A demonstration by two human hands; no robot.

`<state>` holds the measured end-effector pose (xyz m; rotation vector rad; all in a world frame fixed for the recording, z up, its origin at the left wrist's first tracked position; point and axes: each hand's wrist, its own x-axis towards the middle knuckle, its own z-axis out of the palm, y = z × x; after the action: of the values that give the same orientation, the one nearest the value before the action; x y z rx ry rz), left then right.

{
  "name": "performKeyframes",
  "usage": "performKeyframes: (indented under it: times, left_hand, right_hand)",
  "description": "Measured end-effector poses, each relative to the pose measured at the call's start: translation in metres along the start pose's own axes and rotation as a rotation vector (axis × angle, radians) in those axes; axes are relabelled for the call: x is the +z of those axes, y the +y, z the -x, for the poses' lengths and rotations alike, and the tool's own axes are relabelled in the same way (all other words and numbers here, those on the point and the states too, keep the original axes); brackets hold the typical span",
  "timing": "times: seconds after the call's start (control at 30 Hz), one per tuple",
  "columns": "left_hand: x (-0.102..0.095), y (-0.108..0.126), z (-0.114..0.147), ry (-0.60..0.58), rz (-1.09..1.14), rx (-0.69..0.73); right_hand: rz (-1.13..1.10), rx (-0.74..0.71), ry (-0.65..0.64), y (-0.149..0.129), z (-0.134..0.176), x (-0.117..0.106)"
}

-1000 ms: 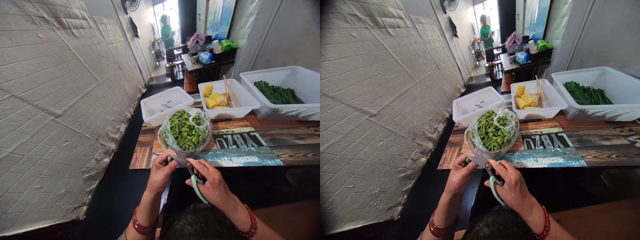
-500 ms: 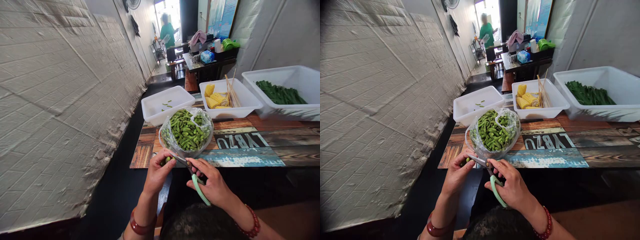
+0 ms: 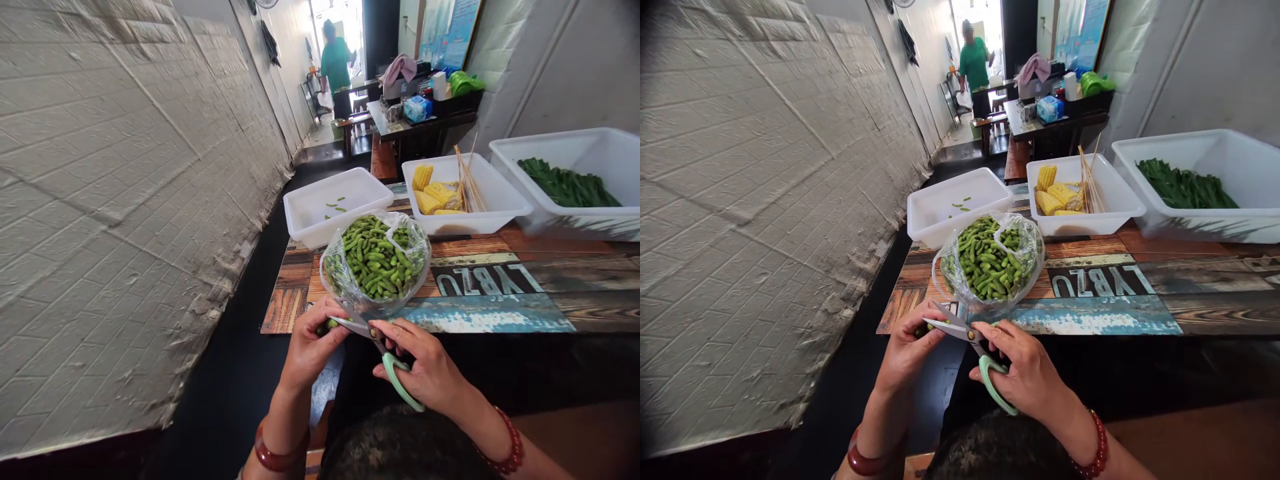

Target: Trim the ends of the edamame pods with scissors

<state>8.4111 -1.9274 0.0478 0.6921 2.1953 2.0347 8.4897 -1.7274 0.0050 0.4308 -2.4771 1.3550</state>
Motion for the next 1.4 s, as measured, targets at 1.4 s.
performKeyframes:
  times: [1.4]
  left_hand:
    - [0.026, -0.007, 0.006, 0.196, 0.613, -0.379]
  right_hand:
    - [-0.005, 0.044, 0.046, -0.001, 0.002, 0.01]
